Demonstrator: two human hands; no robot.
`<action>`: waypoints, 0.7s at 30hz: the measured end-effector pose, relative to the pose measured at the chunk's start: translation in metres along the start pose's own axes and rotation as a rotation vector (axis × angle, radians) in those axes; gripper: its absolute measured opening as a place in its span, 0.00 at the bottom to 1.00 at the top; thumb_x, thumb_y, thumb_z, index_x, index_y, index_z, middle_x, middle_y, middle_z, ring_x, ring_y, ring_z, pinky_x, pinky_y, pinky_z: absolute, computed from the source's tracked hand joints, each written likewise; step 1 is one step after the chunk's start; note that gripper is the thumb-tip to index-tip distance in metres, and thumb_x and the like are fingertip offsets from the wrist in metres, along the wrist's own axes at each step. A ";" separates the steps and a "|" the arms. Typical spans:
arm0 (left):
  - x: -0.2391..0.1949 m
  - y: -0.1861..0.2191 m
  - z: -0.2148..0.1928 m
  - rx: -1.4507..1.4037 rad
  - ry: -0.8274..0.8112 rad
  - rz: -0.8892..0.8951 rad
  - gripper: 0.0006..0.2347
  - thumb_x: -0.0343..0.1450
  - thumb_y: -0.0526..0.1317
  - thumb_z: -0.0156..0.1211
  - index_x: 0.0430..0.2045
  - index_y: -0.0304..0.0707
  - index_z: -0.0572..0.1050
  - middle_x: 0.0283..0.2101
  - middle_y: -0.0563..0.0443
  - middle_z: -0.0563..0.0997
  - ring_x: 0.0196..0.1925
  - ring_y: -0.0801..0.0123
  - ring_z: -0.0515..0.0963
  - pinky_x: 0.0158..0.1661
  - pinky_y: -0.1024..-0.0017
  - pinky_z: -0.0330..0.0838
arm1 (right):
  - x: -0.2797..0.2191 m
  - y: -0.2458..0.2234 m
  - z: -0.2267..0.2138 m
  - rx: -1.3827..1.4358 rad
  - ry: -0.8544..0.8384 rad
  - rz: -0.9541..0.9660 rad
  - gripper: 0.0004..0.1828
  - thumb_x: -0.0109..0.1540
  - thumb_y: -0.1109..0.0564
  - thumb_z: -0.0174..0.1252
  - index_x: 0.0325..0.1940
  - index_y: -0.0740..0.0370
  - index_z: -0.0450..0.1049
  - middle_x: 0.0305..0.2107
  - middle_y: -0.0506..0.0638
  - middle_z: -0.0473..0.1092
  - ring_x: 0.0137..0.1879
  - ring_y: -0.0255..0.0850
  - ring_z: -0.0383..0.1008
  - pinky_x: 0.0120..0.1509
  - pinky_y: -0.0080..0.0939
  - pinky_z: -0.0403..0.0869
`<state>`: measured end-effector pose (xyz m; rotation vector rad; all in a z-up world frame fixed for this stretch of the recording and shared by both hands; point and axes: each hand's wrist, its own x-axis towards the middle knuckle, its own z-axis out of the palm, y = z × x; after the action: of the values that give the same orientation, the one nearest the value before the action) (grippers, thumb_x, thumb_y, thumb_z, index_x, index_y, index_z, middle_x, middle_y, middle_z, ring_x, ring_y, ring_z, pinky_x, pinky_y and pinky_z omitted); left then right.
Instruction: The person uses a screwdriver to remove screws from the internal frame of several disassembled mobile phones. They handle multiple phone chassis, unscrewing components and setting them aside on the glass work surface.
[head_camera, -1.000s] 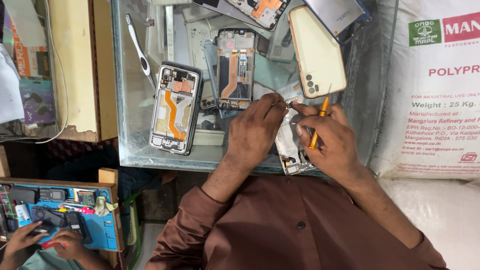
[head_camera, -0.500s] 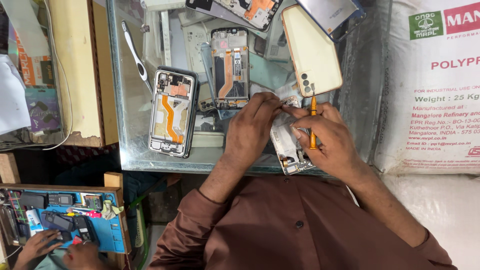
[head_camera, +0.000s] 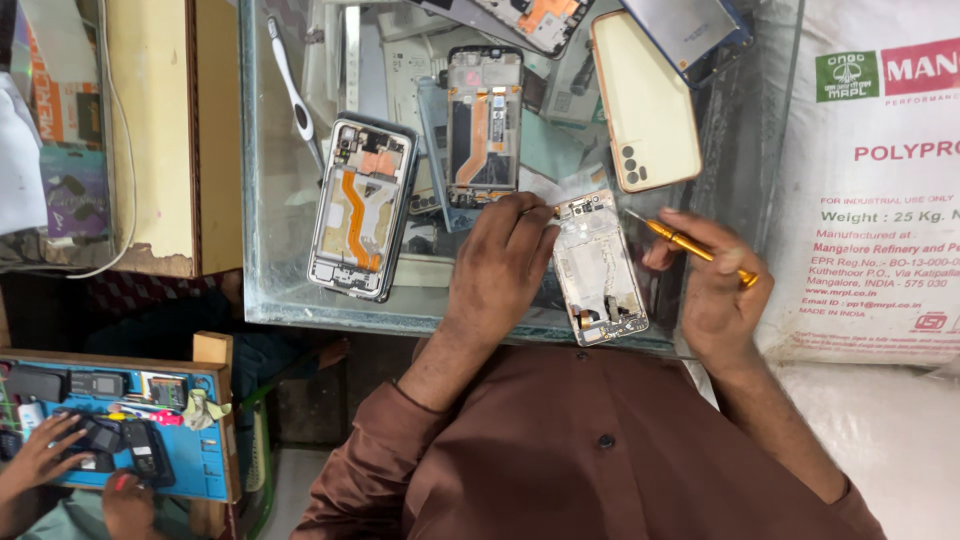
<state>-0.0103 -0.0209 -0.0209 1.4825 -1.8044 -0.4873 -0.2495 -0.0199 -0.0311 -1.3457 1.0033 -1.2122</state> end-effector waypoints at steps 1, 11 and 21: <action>0.000 -0.001 0.001 -0.013 0.009 -0.003 0.09 0.72 0.33 0.66 0.44 0.31 0.76 0.49 0.45 0.77 0.51 0.53 0.79 0.49 0.61 0.77 | 0.000 -0.002 0.001 -0.074 -0.021 0.021 0.31 0.78 0.38 0.44 0.62 0.72 0.71 0.42 0.57 0.74 0.48 0.39 0.76 0.55 0.37 0.75; -0.002 -0.012 -0.002 -0.142 -0.036 -0.003 0.12 0.70 0.37 0.69 0.45 0.31 0.78 0.51 0.46 0.76 0.55 0.55 0.78 0.54 0.61 0.75 | 0.007 -0.025 0.030 -0.561 -0.133 -0.138 0.09 0.65 0.69 0.65 0.49 0.71 0.75 0.39 0.57 0.76 0.42 0.37 0.76 0.46 0.34 0.73; -0.005 -0.018 -0.004 -0.218 -0.069 -0.006 0.15 0.67 0.37 0.71 0.45 0.30 0.78 0.52 0.48 0.74 0.57 0.58 0.77 0.56 0.63 0.75 | 0.013 -0.025 0.043 -0.688 -0.125 -0.173 0.08 0.66 0.71 0.65 0.48 0.71 0.76 0.41 0.56 0.76 0.41 0.37 0.75 0.42 0.31 0.72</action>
<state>0.0051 -0.0205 -0.0323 1.3353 -1.7388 -0.7222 -0.2066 -0.0226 -0.0030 -2.0482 1.2949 -0.9150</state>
